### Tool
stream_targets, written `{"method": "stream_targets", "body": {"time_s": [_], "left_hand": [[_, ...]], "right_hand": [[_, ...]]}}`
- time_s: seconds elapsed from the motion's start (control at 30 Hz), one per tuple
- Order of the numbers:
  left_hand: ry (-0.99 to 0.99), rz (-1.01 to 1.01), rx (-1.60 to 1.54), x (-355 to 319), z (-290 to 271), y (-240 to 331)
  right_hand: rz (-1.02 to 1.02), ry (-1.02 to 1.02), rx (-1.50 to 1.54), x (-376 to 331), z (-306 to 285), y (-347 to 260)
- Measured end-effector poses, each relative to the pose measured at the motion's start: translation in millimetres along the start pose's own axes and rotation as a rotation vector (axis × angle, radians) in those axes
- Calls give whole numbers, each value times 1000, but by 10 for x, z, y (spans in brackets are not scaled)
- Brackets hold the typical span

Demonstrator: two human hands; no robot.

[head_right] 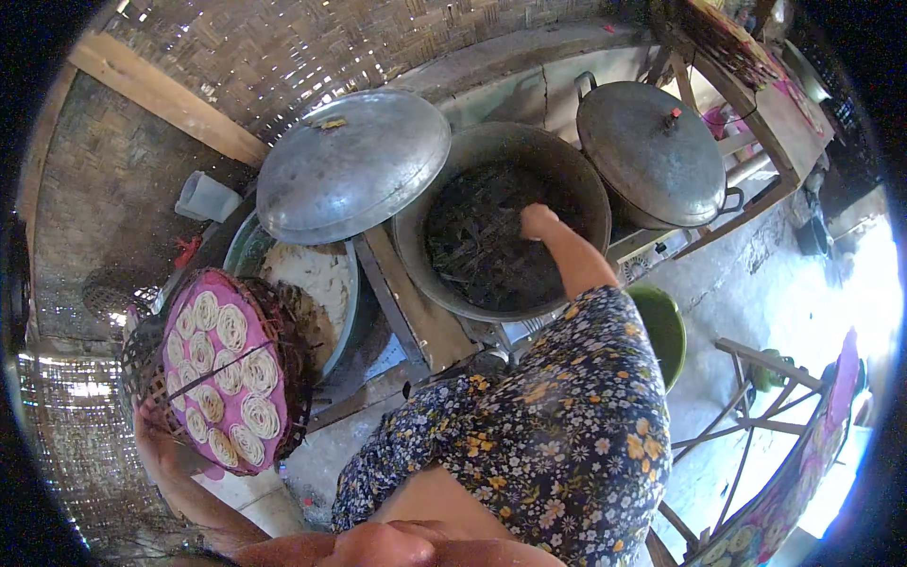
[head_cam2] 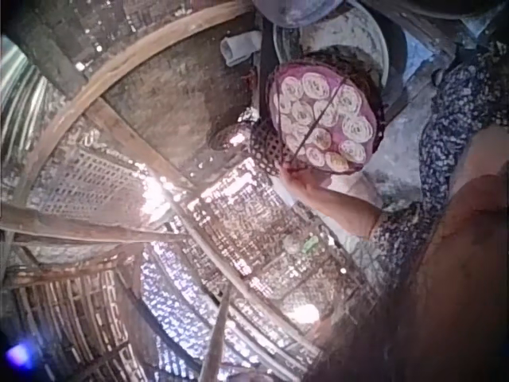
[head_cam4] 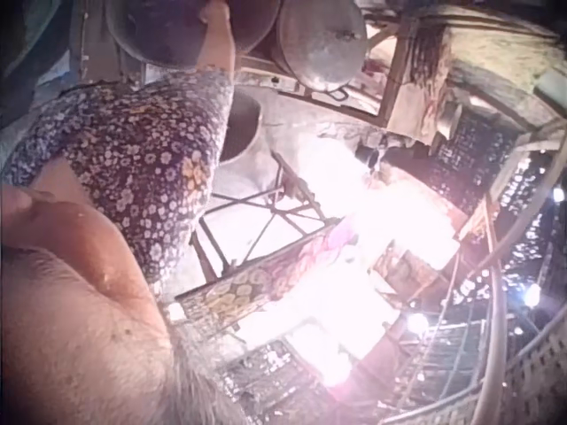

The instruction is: The person moves trays of coiled dough snacks, places a tray into a large steaming pot, and then uses a wooden tool to scoop dough from a bowl onto a circular surface.

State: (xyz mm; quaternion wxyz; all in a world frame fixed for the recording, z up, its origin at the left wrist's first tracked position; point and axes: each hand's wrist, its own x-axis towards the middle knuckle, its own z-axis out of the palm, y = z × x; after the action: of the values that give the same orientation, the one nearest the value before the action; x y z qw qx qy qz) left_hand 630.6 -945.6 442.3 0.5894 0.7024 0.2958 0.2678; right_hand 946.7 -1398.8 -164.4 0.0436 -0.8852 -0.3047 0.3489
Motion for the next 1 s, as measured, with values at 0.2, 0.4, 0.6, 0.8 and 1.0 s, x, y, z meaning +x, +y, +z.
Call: {"method": "stream_targets", "body": {"time_s": [0.2,0.4,0.6,0.8,1.0], "left_hand": [[-7,-43,-9,-51,-83,100],[76,-36,22,-122,121,102],[126,-18,30,-118,-22,143],[105,-33,-17,-114,73,102],[-11,-47,-34,-202,19,148]], "right_hand": [[253,79,193,-281,-92,-444],[242,56,57,-343,-153,-475],[233,52,121,-403,-330,-400],[148,95,125,-319,-211,-295],[96,106,170,-366,-280,-289]]}}
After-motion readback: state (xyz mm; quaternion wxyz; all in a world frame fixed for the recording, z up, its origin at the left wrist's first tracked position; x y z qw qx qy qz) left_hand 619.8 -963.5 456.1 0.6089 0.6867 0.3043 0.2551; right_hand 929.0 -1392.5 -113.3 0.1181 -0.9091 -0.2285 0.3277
